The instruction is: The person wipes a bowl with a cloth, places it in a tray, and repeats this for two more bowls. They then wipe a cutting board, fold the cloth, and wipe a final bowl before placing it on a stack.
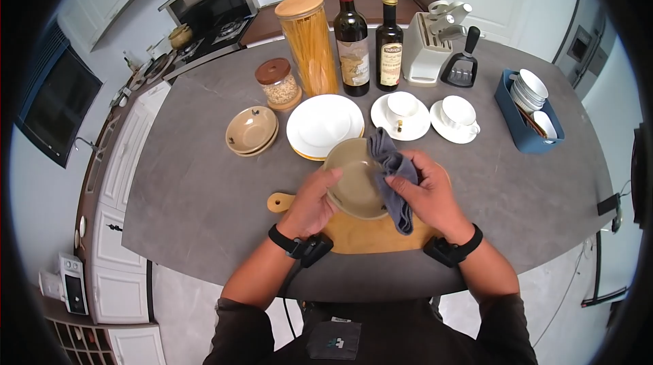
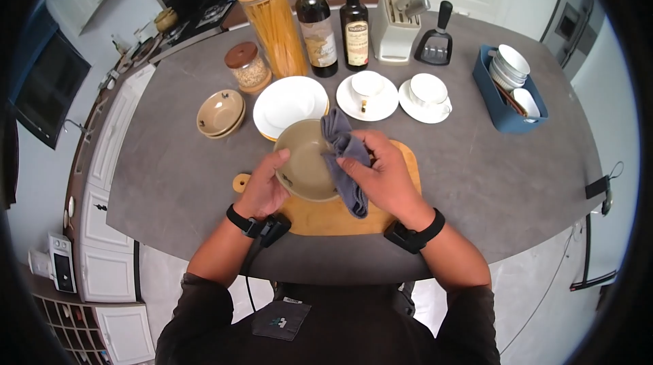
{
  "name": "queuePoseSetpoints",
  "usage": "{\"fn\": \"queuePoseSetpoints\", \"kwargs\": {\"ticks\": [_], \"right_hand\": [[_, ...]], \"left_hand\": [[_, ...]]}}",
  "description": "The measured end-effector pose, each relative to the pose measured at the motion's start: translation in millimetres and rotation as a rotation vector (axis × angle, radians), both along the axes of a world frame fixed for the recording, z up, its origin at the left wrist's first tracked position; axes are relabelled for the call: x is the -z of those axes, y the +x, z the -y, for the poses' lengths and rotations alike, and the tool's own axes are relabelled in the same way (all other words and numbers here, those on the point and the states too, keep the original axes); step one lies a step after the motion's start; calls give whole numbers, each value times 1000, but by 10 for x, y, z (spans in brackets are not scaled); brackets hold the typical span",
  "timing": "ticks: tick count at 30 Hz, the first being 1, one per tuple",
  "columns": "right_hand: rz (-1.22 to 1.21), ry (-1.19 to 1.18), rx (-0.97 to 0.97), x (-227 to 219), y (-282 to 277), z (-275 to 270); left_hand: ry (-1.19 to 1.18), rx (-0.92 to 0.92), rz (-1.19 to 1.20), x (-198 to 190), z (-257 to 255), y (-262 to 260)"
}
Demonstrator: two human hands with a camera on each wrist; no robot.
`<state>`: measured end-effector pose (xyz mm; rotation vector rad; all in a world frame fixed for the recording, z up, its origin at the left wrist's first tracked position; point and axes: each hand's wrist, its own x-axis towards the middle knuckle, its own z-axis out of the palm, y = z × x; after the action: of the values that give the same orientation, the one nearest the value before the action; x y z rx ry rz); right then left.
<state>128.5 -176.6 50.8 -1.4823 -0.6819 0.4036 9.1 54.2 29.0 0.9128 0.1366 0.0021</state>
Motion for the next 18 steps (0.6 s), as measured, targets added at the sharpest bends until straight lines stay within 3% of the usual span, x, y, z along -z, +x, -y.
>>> {"fn": "queuePoseSetpoints", "kwargs": {"ticks": [3,5,7,8,10,11,13,16,18], "right_hand": [[-38,-14,-32,128,-22,-41],[-46,-21,-42,154,-32,-29],[393,-182,32,127,-46,-10],[391,-186,25,109,-75,4],[741,-319,119,52,-134,44],[739,-320,113,26,-112,60],[1030,-324,111,-27,-51,115],[1113,-216,-42,-152,-66,119],[1045,-258,-121,-69,-149,15]], "left_hand": [[-70,59,16,14,21,-21],[-231,132,160,143,39,-9],[-232,153,163,219,45,-13],[-226,183,166,254,47,-16],[-198,169,130,316,61,-22],[-163,162,99,335,65,-19],[-185,150,72,352,81,-9],[-167,154,74,315,131,35],[-131,168,89,345,159,46]]}}
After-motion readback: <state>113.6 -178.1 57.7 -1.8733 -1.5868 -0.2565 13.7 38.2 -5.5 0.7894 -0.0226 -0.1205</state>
